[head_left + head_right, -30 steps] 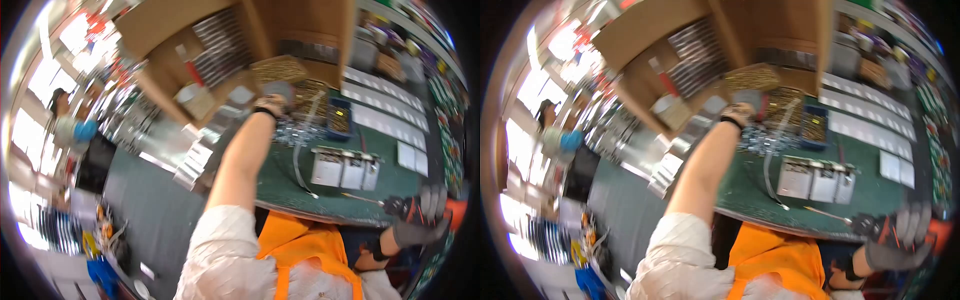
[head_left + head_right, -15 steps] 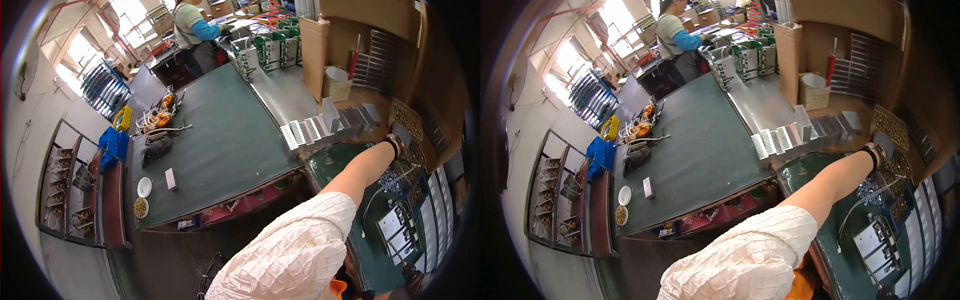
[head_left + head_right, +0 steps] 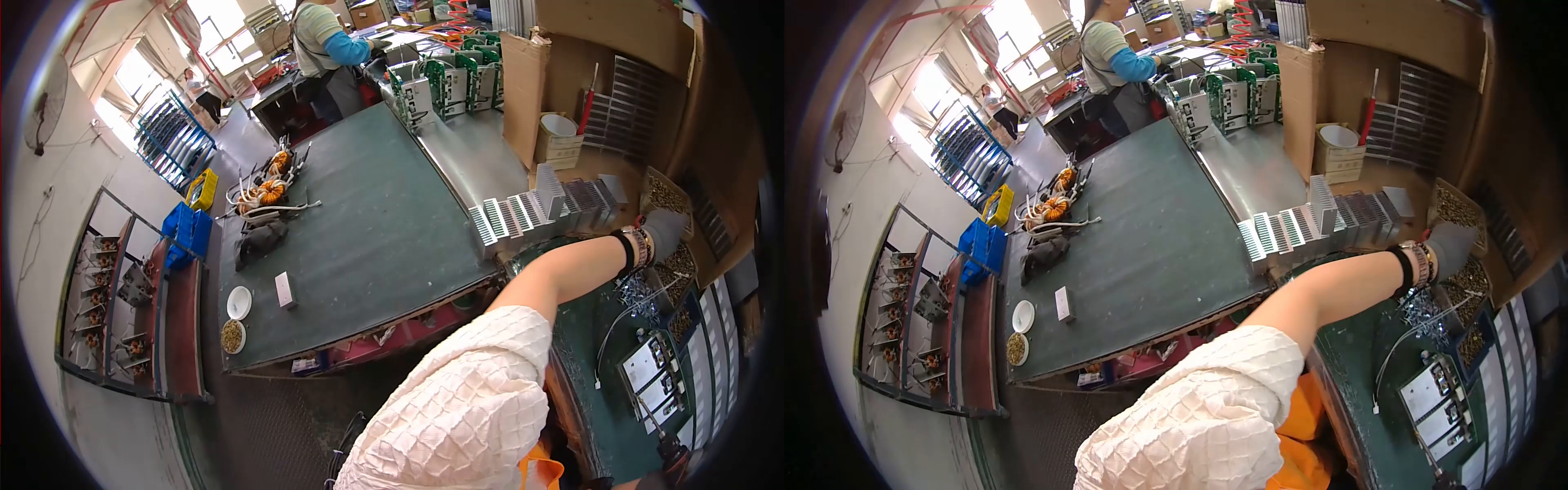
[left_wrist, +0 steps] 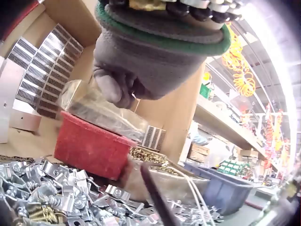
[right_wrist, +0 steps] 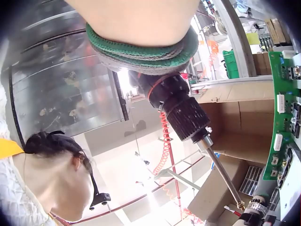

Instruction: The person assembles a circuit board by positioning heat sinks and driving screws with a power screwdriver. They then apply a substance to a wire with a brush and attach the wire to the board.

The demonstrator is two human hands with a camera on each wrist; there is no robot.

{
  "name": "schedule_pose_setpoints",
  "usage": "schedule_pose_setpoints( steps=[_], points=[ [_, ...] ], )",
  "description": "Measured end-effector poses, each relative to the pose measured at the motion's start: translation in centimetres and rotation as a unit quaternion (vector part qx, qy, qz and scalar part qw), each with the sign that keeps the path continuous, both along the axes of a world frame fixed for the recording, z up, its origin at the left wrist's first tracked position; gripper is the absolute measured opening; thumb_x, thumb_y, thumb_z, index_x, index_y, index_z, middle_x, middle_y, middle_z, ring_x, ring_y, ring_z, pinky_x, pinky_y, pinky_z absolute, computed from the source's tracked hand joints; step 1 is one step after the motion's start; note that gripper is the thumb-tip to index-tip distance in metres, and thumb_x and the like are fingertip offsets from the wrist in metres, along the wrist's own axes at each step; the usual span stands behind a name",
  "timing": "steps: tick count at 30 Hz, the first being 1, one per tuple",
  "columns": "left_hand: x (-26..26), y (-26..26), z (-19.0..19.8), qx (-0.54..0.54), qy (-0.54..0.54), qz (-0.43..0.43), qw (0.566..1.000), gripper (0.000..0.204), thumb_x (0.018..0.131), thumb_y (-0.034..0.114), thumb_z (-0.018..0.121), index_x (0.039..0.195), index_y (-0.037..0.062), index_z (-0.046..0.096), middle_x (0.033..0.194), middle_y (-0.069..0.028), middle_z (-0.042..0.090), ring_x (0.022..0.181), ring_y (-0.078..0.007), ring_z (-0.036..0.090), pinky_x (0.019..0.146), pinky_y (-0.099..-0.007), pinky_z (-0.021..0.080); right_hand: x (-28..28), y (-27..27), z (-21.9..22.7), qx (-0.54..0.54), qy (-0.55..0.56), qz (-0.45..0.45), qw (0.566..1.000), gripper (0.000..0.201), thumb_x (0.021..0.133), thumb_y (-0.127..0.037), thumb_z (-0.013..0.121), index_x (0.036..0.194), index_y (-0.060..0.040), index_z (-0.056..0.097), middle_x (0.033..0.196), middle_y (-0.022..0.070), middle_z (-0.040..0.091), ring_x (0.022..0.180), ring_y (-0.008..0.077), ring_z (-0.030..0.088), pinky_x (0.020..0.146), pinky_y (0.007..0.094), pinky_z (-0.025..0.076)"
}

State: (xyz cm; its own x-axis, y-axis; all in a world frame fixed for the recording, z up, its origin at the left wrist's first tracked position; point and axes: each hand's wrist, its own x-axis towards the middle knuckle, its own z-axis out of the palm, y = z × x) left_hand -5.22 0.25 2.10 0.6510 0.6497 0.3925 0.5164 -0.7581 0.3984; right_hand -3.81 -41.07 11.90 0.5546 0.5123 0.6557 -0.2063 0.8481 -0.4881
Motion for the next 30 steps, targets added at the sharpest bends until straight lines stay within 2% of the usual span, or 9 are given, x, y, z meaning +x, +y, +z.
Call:
schedule_pose_setpoints(
  steps=[3,5,7,11,14,21,23,25,30],
  points=[
    [-1.1,-3.1,-0.4,-0.050,-0.089,-0.057,0.993,0.027,0.077,0.011,0.069,0.103,0.0060,0.065,0.094,-0.0160,0.070,0.091,-0.0333,0.069,0.077,-0.0424,0.054,1.0,-1.4,-1.3,0.142,0.228,-0.018,0.963,0.031,0.095,-0.034,0.060,0.087,-0.0078,0.045,0.072,0.0027,0.045,0.063,0.0142,0.045,0.046,0.0295,0.037],
    [-6.4,-7.1,1.5,-0.048,-0.242,-0.161,0.956,0.028,0.083,-0.001,0.059,0.111,0.0008,0.061,0.098,-0.0212,0.067,0.092,-0.0341,0.068,0.081,-0.0389,0.053,6.0,-1.8,-4.2,0.193,-0.016,0.115,0.974,0.037,0.087,-0.024,0.069,0.120,-0.0166,0.054,0.080,0.0003,0.046,0.070,0.0131,0.045,0.065,0.0287,0.036],
    [-11.0,-11.2,4.4,-0.397,-0.302,-0.249,0.830,0.026,0.092,0.003,0.055,0.117,-0.0019,0.059,0.102,-0.0118,0.068,0.086,-0.0163,0.067,0.076,-0.0306,0.054,4.4,-3.0,-3.7,0.142,-0.013,0.046,0.989,0.039,0.086,-0.022,0.069,0.119,-0.0124,0.053,0.079,-0.0002,0.047,0.068,0.0124,0.047,0.065,0.0275,0.038],
    [-15.6,-16.7,4.5,-0.547,-0.316,-0.239,0.738,0.025,0.098,0.008,0.055,0.122,0.0013,0.059,0.105,-0.0035,0.063,0.086,-0.0081,0.058,0.079,-0.0251,0.049,-1.2,-3.9,-0.5,0.029,0.084,-0.086,0.992,0.047,0.081,-0.016,0.071,0.116,0.0044,0.048,0.076,-0.0021,0.051,0.060,0.0095,0.052,0.067,0.0226,0.044],
    [-17.6,-15.9,1.4,-0.371,-0.296,-0.173,0.863,0.020,0.098,0.007,0.054,0.115,-0.0012,0.060,0.097,-0.0060,0.064,0.086,-0.0115,0.063,0.074,-0.0264,0.052,-2.2,-2.9,0.6,0.062,0.009,-0.089,0.994,0.047,0.081,-0.007,0.069,0.120,-0.0002,0.045,0.071,-0.0062,0.044,0.055,0.0031,0.042,0.068,0.0200,0.040],
    [-20.2,-16.1,-0.3,-0.537,-0.299,-0.089,0.784,0.021,0.096,0.006,0.055,0.115,-0.0021,0.057,0.097,-0.0132,0.067,0.080,-0.0175,0.066,0.069,-0.0289,0.055,-3.0,-4.4,-0.1,-0.010,0.045,-0.068,0.997,0.024,0.083,-0.016,0.073,0.090,-0.0142,0.050,0.067,-0.0071,0.046,0.060,0.0038,0.044,0.074,0.0183,0.044],
    [-19.6,-18.6,0.0,-0.595,-0.379,-0.096,0.702,0.020,0.095,0.007,0.058,0.113,-0.0015,0.057,0.101,-0.0147,0.067,0.082,-0.0194,0.066,0.071,-0.0302,0.055,-3.1,-4.5,-0.1,-0.012,0.022,-0.061,0.998,0.023,0.083,-0.017,0.073,0.091,-0.0138,0.051,0.067,-0.0071,0.047,0.061,0.0037,0.045,0.073,0.0182,0.046],
    [-19.1,-20.4,-0.5,-0.602,-0.391,-0.109,0.688,0.018,0.092,0.007,0.062,0.108,-0.0004,0.059,0.099,-0.0132,0.066,0.086,-0.0206,0.066,0.075,-0.0323,0.055,-3.0,-3.3,-1.0,0.064,-0.054,-0.130,0.988,0.060,0.084,-0.015,0.072,0.133,0.0006,0.041,0.075,-0.0058,0.051,0.061,0.0037,0.050,0.061,0.0196,0.046],
    [-18.6,-23.4,-1.0,-0.621,-0.389,-0.173,0.658,0.014,0.090,0.007,0.066,0.103,0.0028,0.062,0.092,-0.0076,0.065,0.081,-0.0180,0.067,0.072,-0.0335,0.057,-3.8,-2.1,-0.5,0.059,-0.094,-0.083,0.990,0.058,0.079,-0.010,0.074,0.128,-0.0016,0.045,0.074,-0.0035,0.053,0.061,0.0050,0.053,0.066,0.0199,0.049]
  ],
)
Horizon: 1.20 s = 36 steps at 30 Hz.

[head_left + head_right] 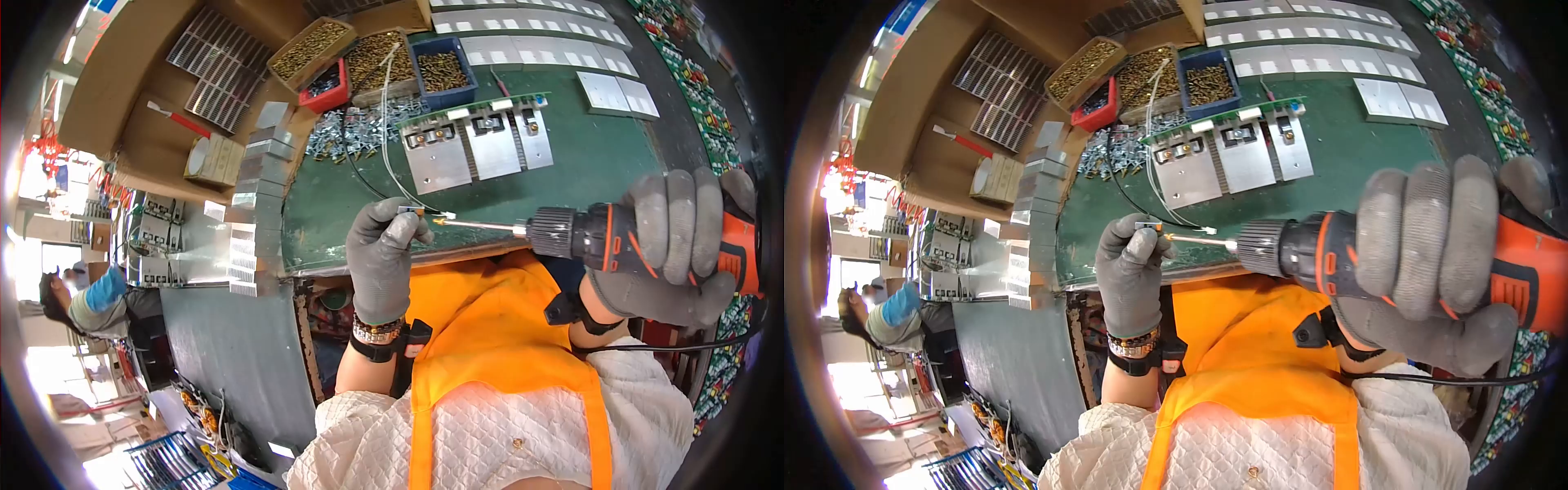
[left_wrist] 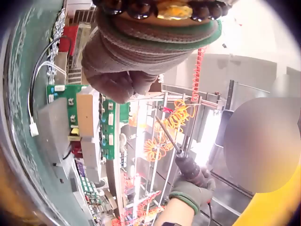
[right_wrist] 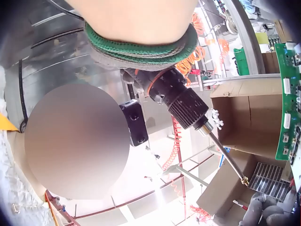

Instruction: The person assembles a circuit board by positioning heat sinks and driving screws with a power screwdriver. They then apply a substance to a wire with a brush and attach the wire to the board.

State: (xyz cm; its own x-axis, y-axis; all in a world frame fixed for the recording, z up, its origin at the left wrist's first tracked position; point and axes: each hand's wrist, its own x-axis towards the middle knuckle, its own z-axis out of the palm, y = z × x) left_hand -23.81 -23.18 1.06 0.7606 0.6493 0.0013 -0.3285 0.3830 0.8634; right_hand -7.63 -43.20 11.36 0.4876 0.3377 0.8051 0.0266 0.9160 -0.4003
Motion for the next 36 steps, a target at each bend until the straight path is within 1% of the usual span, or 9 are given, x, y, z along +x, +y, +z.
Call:
schedule_pose_setpoints(
  steps=[3,6,11,17,25,29,31,33,36],
  points=[
    [0.3,-1.3,0.0,-0.011,0.002,0.012,1.000,0.014,0.090,0.008,0.067,0.102,0.0041,0.062,0.096,-0.0083,0.066,0.072,-0.0169,0.067,0.065,-0.0315,0.057,-0.1,0.2,-0.3,-0.004,-0.020,-0.007,1.000,0.056,0.080,-0.010,0.073,0.128,-0.0024,0.045,0.074,-0.0037,0.053,0.062,0.0054,0.053,0.066,0.0202,0.048],
    [0.5,-1.7,0.2,-0.019,0.032,0.001,0.999,0.016,0.088,0.008,0.069,0.103,0.0047,0.062,0.102,-0.0104,0.067,0.076,-0.0173,0.067,0.069,-0.0317,0.057,-0.1,0.4,-0.3,0.001,-0.027,-0.019,0.999,0.054,0.081,-0.011,0.073,0.128,-0.0035,0.046,0.075,-0.0039,0.053,0.063,0.0054,0.053,0.067,0.0199,0.048],
    [0.7,-2.2,-0.1,-0.022,-0.038,0.006,0.999,0.017,0.086,0.006,0.069,0.102,0.0028,0.063,0.108,-0.0155,0.067,0.084,-0.0191,0.065,0.078,-0.0324,0.054,-0.6,0.8,-0.2,-0.007,-0.023,-0.026,0.999,0.054,0.082,-0.013,0.074,0.128,-0.0038,0.047,0.075,-0.0035,0.053,0.062,0.0055,0.054,0.065,0.0196,0.049],
    [0.6,-2.5,-0.2,-0.033,-0.064,0.012,0.997,0.018,0.085,0.004,0.070,0.101,0.0030,0.061,0.109,-0.0171,0.066,0.084,-0.0211,0.066,0.078,-0.0333,0.055,-1.2,1.1,-0.5,0.015,-0.027,-0.056,0.998,0.056,0.083,-0.015,0.074,0.130,-0.0025,0.047,0.074,-0.0021,0.057,0.058,0.0057,0.055,0.057,0.0205,0.050],
    [1.6,-4.1,-0.6,0.021,-0.087,0.082,0.993,0.014,0.088,0.002,0.067,0.101,0.0046,0.062,0.107,-0.0161,0.067,0.085,-0.0215,0.067,0.078,-0.0346,0.056,-3.0,1.8,0.4,0.001,-0.021,-0.117,0.993,0.038,0.082,-0.017,0.077,0.106,-0.0089,0.048,0.071,-0.0023,0.057,0.056,0.0066,0.056,0.053,0.0193,0.049],
    [1.5,-4.0,0.4,0.011,-0.054,0.061,0.997,0.017,0.088,0.003,0.068,0.104,0.0003,0.063,0.103,-0.0132,0.068,0.084,-0.0207,0.067,0.079,-0.0342,0.056,-2.0,2.0,0.3,0.020,-0.057,-0.089,0.994,0.048,0.081,-0.012,0.076,0.118,-0.0033,0.047,0.072,-0.0017,0.055,0.054,0.0063,0.052,0.049,0.0201,0.044],
    [1.4,-2.8,1.7,0.027,-0.031,0.036,0.998,0.018,0.089,0.004,0.067,0.106,-0.0005,0.063,0.100,-0.0114,0.068,0.083,-0.0193,0.066,0.078,-0.0333,0.055,-2.0,1.0,0.3,0.037,0.026,-0.105,0.993,0.051,0.081,-0.009,0.074,0.123,-0.0017,0.046,0.073,-0.0019,0.054,0.056,0.0057,0.050,0.053,0.0192,0.044],
    [2.2,0.5,3.5,0.249,0.000,0.067,0.966,0.013,0.092,0.002,0.057,0.104,-0.0006,0.063,0.091,-0.0097,0.067,0.078,-0.0167,0.063,0.072,-0.0312,0.053,0.1,-1.3,0.2,0.027,0.008,-0.071,0.997,0.055,0.087,-0.015,0.071,0.132,-0.0027,0.043,0.076,-0.0037,0.051,0.056,0.0061,0.048,0.053,0.0219,0.046],
    [6.6,7.9,4.7,0.403,0.083,0.111,0.905,0.016,0.093,0.003,0.054,0.102,-0.0032,0.065,0.084,-0.0058,0.064,0.074,-0.0127,0.059,0.070,-0.0265,0.049,0.5,-2.3,0.3,0.046,0.053,-0.081,0.994,0.054,0.086,-0.014,0.070,0.131,-0.0010,0.043,0.076,-0.0039,0.050,0.057,0.0055,0.048,0.056,0.0225,0.045]
  ],
)
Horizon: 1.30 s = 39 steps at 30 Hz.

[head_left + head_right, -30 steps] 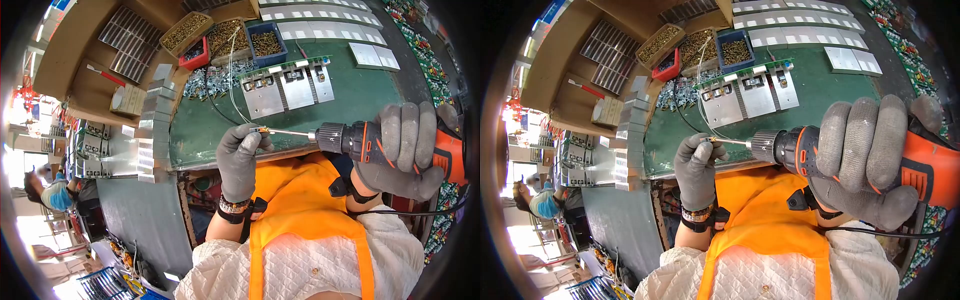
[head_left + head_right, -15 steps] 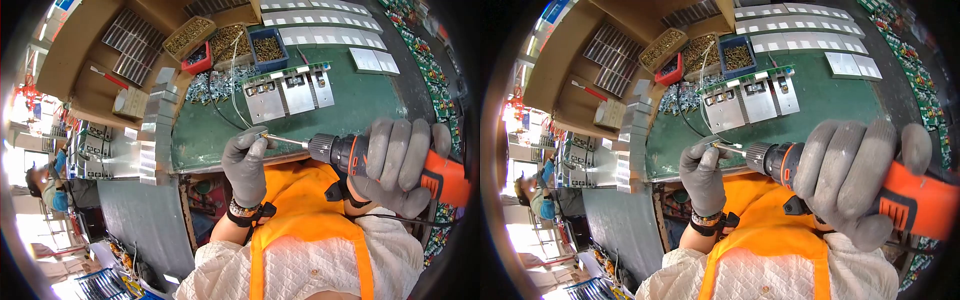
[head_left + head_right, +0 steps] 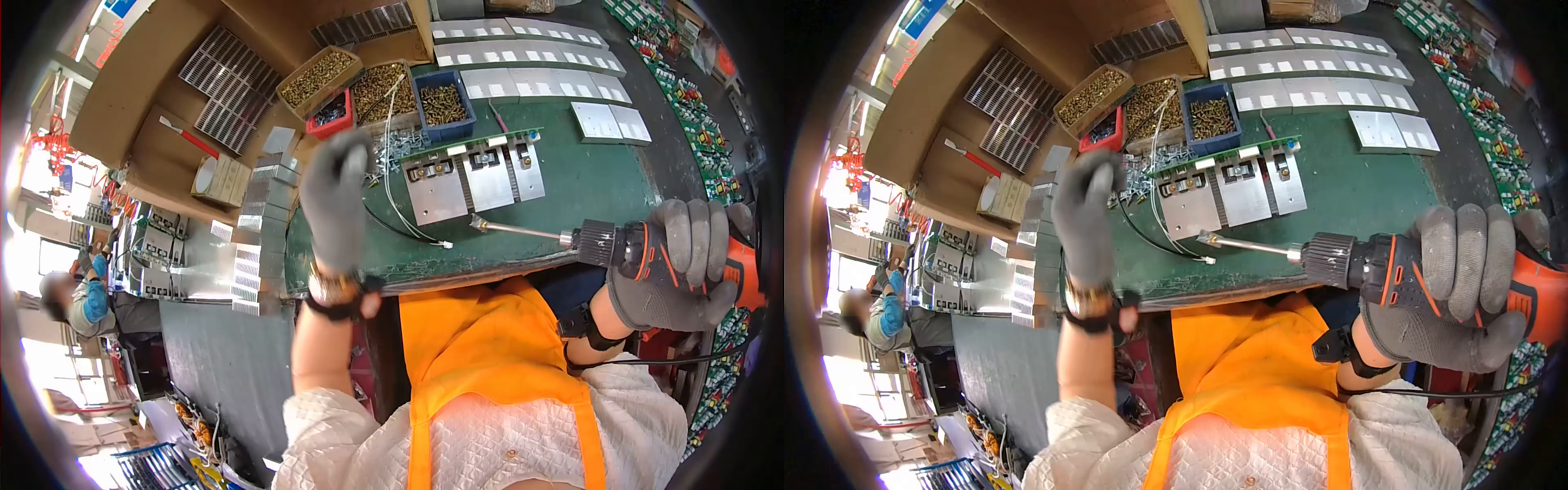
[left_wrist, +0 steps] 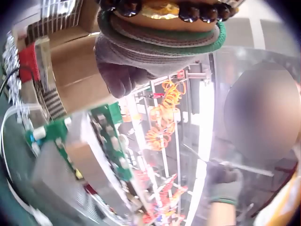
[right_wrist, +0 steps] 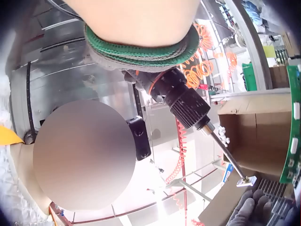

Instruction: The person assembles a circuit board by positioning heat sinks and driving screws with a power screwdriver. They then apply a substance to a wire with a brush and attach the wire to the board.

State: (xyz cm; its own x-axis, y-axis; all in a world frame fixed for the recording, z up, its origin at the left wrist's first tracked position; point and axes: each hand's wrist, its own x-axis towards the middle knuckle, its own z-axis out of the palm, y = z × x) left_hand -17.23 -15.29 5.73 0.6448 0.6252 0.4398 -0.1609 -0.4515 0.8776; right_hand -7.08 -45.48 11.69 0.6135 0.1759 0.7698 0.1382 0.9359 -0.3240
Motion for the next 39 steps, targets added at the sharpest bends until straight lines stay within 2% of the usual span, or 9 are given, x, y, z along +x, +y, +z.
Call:
schedule_pose_setpoints(
  steps=[3,5,8,11,15,17,22,30,39],
  points=[
    [7.3,7.9,-1.6,0.074,0.128,-0.006,0.989,0.015,0.090,0.008,0.060,0.100,0.0033,0.070,0.088,-0.0082,0.071,0.076,-0.0160,0.064,0.070,-0.0295,0.049,0.3,-0.2,-0.1,0.034,-0.001,-0.025,0.999,0.052,0.087,-0.012,0.069,0.130,-0.0003,0.043,0.074,-0.0033,0.048,0.057,0.0059,0.048,0.057,0.0234,0.044],
    [12.0,12.0,-3.2,0.292,0.258,0.019,0.921,0.019,0.090,0.014,0.059,0.100,0.0039,0.071,0.096,-0.0160,0.071,0.085,-0.0289,0.068,0.076,-0.0380,0.052,0.1,-0.1,-0.3,-0.001,0.004,-0.035,0.999,0.051,0.089,-0.013,0.067,0.132,0.0000,0.042,0.074,-0.0021,0.047,0.057,0.0065,0.049,0.056,0.0233,0.044],
    [17.0,14.2,-4.0,0.382,0.414,0.009,0.826,0.023,0.087,0.019,0.059,0.100,0.0052,0.073,0.103,-0.0195,0.070,0.095,-0.0362,0.067,0.082,-0.0438,0.053,0.4,-0.4,-0.5,-0.002,0.003,-0.047,0.999,0.056,0.091,-0.014,0.067,0.136,0.0013,0.039,0.074,-0.0008,0.047,0.057,0.0074,0.049,0.055,0.0240,0.044],
    [19.8,14.4,-4.4,0.376,0.550,0.015,0.746,0.028,0.084,0.030,0.068,0.095,0.0060,0.075,0.101,-0.0179,0.070,0.095,-0.0347,0.067,0.082,-0.0428,0.054,1.3,-1.3,-0.7,-0.019,-0.003,-0.069,0.997,0.062,0.091,-0.016,0.066,0.141,0.0021,0.035,0.074,-0.0005,0.047,0.057,0.0080,0.049,0.055,0.0246,0.045],
    [19.9,13.7,-4.0,0.391,0.559,0.031,0.731,0.025,0.083,0.018,0.060,0.096,0.0032,0.074,0.104,-0.0206,0.070,0.100,-0.0353,0.068,0.083,-0.0433,0.054,1.8,-1.5,-0.5,-0.028,-0.003,-0.079,0.997,0.061,0.090,-0.016,0.068,0.140,0.0016,0.036,0.073,-0.0005,0.047,0.056,0.0079,0.049,0.054,0.0243,0.045],
    [18.6,13.0,-3.0,0.391,0.530,0.045,0.751,0.025,0.084,0.017,0.059,0.100,0.0032,0.073,0.100,-0.0219,0.069,0.097,-0.0367,0.067,0.082,-0.0433,0.054,1.9,-1.3,-0.7,-0.022,0.011,-0.085,0.996,0.061,0.090,-0.016,0.068,0.139,0.0013,0.037,0.073,-0.0005,0.047,0.055,0.0078,0.049,0.054,0.0240,0.045],
    [13.3,12.0,-0.6,0.302,0.183,0.044,0.934,0.022,0.091,0.011,0.055,0.109,0.0058,0.067,0.093,-0.0195,0.068,0.087,-0.0344,0.066,0.078,-0.0423,0.051,2.4,-0.6,-1.1,-0.016,-0.020,-0.031,0.999,0.061,0.090,-0.017,0.068,0.139,-0.0009,0.036,0.075,0.0001,0.050,0.056,0.0076,0.052,0.051,0.0229,0.045],
    [3.6,6.4,2.8,0.052,0.172,-0.094,0.979,0.023,0.099,0.021,0.057,0.104,0.0003,0.065,0.088,-0.0011,0.063,0.083,-0.0070,0.054,0.077,-0.0244,0.045,3.5,2.4,0.1,-0.061,-0.163,0.052,0.983,0.068,0.090,-0.023,0.070,0.145,-0.0054,0.033,0.077,-0.0021,0.055,0.056,0.0064,0.053,0.049,0.0221,0.047],
    [-1.9,0.8,-1.4,0.165,0.165,-0.128,0.964,0.015,0.090,0.016,0.066,0.090,0.0013,0.063,0.081,-0.0051,0.059,0.076,-0.0150,0.054,0.070,-0.0290,0.045,3.3,9.6,0.1,-0.058,-0.234,0.070,0.968,0.075,0.085,-0.026,0.072,0.146,-0.0041,0.034,0.077,-0.0010,0.061,0.053,0.0061,0.056,0.046,0.0238,0.050]
  ],
)
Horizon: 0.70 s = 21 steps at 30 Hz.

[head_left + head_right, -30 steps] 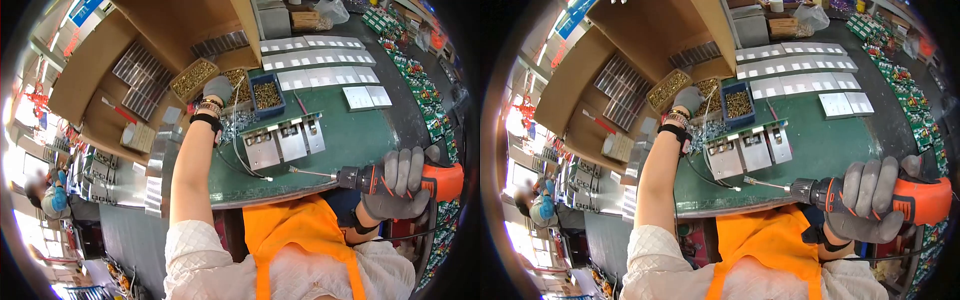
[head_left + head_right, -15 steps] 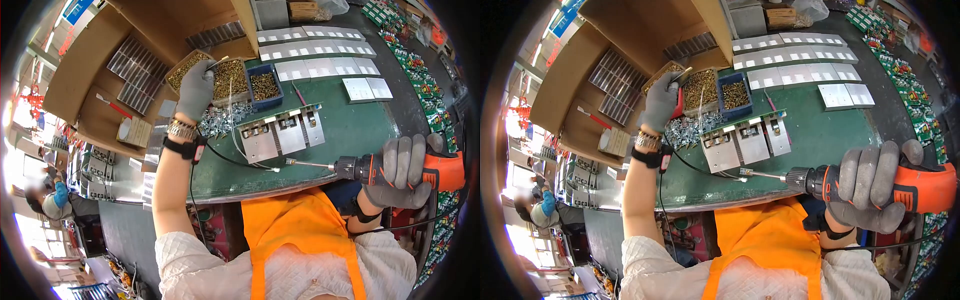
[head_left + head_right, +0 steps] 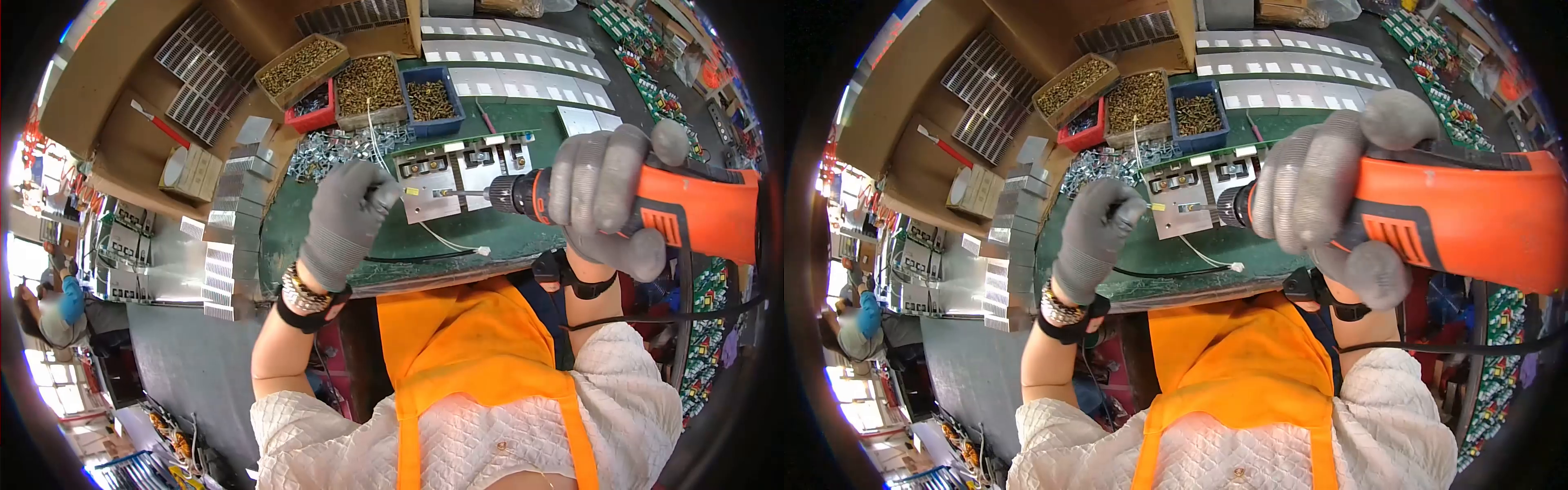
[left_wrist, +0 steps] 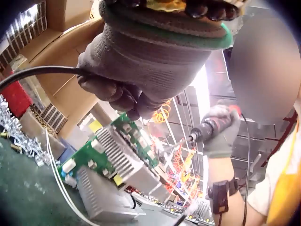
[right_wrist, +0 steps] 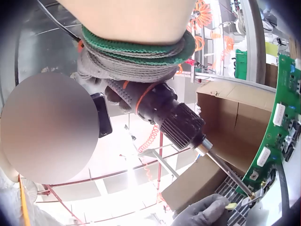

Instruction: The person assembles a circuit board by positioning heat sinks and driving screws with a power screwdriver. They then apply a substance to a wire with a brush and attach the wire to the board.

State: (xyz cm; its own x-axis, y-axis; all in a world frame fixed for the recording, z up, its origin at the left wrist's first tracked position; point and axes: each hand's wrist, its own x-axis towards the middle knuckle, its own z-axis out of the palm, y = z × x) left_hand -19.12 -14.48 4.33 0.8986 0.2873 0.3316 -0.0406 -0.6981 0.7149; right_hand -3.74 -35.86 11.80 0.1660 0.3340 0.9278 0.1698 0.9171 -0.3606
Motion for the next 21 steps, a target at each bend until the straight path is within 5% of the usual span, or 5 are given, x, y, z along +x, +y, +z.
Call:
schedule_pose_setpoints(
  steps=[10,12,15,21],
  points=[
    [0.0,-1.4,-3.0,-0.033,-0.067,0.067,0.995,0.016,0.087,0.016,0.070,0.090,0.0010,0.065,0.082,-0.0087,0.059,0.075,-0.0194,0.056,0.070,-0.0298,0.047,-0.3,2.3,0.1,-0.050,-0.059,0.017,0.997,0.078,0.085,-0.026,0.072,0.148,-0.0068,0.032,0.082,0.0004,0.061,0.054,0.0075,0.056,0.045,0.0248,0.050],
    [0.0,-1.4,-3.3,-0.034,-0.078,0.067,0.994,0.017,0.088,0.016,0.070,0.091,0.0008,0.065,0.082,-0.0086,0.059,0.076,-0.0190,0.056,0.071,-0.0294,0.047,-0.3,2.0,0.4,-0.077,-0.040,0.072,0.994,0.074,0.081,-0.017,0.077,0.139,-0.0022,0.034,0.083,0.0099,0.065,0.065,0.0203,0.063,0.058,0.0349,0.055],
    [-0.1,-1.4,-3.6,-0.051,-0.077,0.062,0.994,0.018,0.088,0.017,0.070,0.091,0.0003,0.065,0.084,-0.0081,0.059,0.076,-0.0183,0.055,0.071,-0.0291,0.046,0.3,2.6,0.3,-0.071,-0.109,0.034,0.991,0.079,0.085,-0.025,0.072,0.150,-0.0083,0.029,0.085,0.0014,0.062,0.056,0.0077,0.057,0.045,0.0241,0.049],
    [0.0,-2.0,-4.6,-0.105,-0.097,0.066,0.988,0.018,0.090,0.017,0.069,0.090,-0.0001,0.065,0.084,-0.0069,0.058,0.076,-0.0172,0.054,0.072,-0.0287,0.045,-0.7,3.7,1.1,-0.117,-0.116,0.020,0.986,0.067,0.084,-0.021,0.072,0.138,-0.0081,0.034,0.082,0.0026,0.061,0.054,0.0097,0.056,0.043,0.0254,0.046]
  ],
)
